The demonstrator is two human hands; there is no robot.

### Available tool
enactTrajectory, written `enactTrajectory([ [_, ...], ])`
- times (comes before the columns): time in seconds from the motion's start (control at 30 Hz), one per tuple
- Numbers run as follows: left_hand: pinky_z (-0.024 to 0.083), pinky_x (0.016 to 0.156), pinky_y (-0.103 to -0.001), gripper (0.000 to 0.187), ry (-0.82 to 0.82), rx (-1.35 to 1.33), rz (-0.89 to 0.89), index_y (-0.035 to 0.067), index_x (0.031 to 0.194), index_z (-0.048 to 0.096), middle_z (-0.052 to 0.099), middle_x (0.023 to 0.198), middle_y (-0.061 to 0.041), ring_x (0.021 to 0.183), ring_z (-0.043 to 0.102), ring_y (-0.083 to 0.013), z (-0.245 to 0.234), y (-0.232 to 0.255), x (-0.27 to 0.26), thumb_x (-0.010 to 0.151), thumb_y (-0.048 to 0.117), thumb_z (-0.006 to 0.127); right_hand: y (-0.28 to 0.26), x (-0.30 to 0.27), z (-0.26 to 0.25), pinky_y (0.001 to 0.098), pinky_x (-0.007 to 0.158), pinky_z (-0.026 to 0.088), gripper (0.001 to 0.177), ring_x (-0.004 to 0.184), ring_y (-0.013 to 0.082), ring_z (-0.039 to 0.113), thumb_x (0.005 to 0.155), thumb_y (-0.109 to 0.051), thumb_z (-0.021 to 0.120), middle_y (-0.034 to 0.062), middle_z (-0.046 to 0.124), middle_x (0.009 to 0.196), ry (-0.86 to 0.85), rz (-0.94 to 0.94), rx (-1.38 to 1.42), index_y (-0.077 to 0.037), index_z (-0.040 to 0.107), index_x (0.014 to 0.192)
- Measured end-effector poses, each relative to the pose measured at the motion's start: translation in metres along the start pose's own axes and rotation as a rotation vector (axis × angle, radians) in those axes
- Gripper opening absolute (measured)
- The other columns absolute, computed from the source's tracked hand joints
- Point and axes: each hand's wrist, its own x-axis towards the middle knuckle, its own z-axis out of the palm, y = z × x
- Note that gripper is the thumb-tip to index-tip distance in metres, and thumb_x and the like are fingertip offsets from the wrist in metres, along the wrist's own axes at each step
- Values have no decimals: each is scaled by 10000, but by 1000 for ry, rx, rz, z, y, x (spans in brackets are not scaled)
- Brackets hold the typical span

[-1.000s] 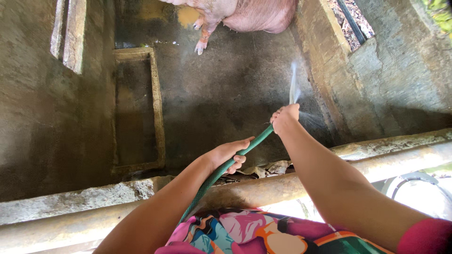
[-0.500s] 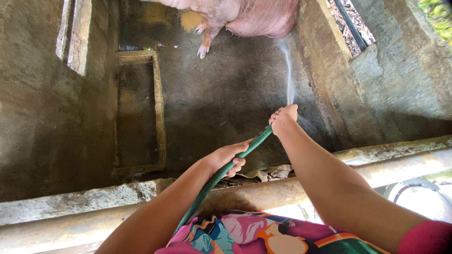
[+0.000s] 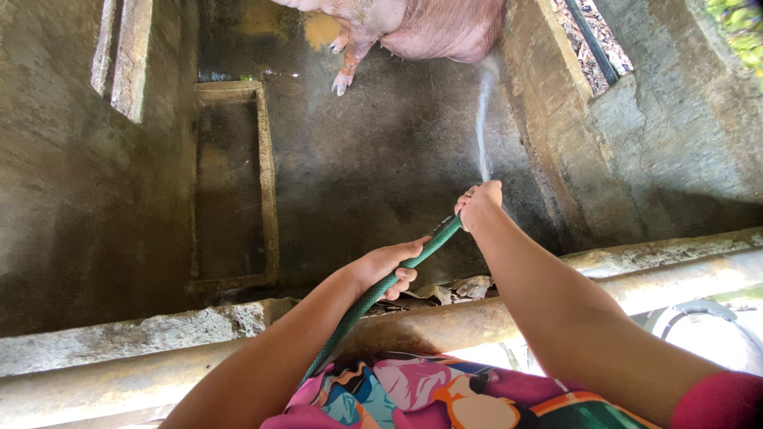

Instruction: The person uses a green hose to spray water onto a pig inside a concrete pen. The person directs the water stream over the pig's body and the pen floor, then moves the hose away from the pen.

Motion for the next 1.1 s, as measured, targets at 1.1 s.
enactTrajectory([
  [1.1,320,382,-236,606,42,27,-6,389,1636,234,335,583,84,413,351,-59,-4,-3,1,1058,490,385,1,1,0,296,455,230,476,424,133,248,981,-416,384,-36,255,509,-103,-71,54,-181,242,591],
])
